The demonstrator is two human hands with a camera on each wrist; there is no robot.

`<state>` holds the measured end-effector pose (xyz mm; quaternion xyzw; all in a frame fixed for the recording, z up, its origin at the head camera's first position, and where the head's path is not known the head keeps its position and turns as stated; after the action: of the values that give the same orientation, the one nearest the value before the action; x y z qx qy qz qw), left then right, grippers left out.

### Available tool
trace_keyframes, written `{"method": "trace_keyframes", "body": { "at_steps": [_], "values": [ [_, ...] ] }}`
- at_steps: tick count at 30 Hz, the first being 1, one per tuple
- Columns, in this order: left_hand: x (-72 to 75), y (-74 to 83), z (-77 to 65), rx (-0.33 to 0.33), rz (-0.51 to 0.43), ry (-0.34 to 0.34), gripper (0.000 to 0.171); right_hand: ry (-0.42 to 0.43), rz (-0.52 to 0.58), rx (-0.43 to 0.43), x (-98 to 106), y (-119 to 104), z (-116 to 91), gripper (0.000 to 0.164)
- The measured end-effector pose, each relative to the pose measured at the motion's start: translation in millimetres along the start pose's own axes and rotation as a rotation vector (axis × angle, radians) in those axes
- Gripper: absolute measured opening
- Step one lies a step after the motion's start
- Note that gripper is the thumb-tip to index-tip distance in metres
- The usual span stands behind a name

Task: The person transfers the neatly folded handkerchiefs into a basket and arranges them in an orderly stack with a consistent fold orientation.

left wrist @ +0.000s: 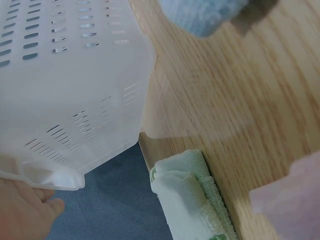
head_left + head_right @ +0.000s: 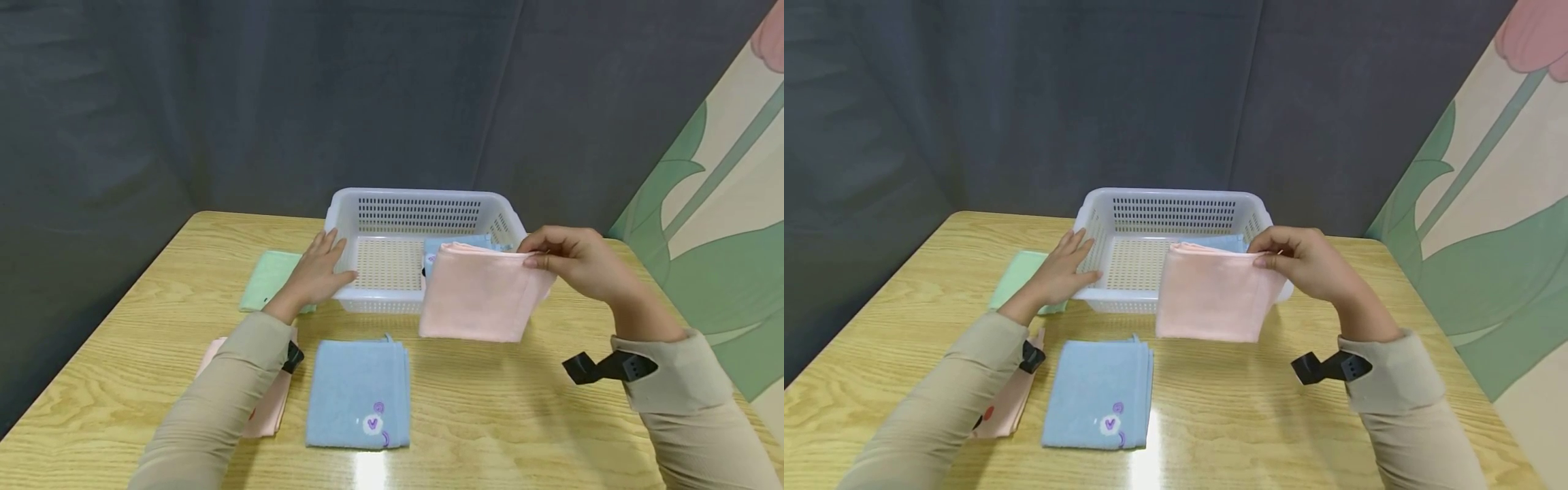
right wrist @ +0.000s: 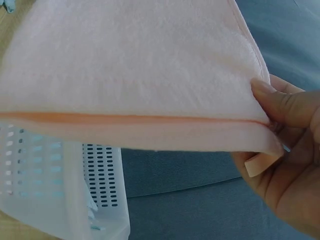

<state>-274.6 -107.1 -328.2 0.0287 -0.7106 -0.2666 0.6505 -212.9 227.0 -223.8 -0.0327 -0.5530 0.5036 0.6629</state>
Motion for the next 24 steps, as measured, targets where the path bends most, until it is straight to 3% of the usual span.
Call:
{"method": "trace_keyframes", "body": {
  "at_steps": [24],
  "values": [
    [2.6,-1.1,-2.1,0.011,-0.002,0.006,0.069,0.05,-0.007,-0.102,12,0,11,0.006]
  ]
}}
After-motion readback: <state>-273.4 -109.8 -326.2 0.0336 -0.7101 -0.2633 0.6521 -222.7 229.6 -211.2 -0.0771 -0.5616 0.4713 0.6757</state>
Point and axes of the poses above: each hand's wrist, its own z-axis towards the middle knuckle, its own x-axis out of the back of the hand, y = z × x, the point moved 3 cm from there along z, towards the middle knuckle, and after that the axes turned 2 degrees about -y, right-handed, at the moved point
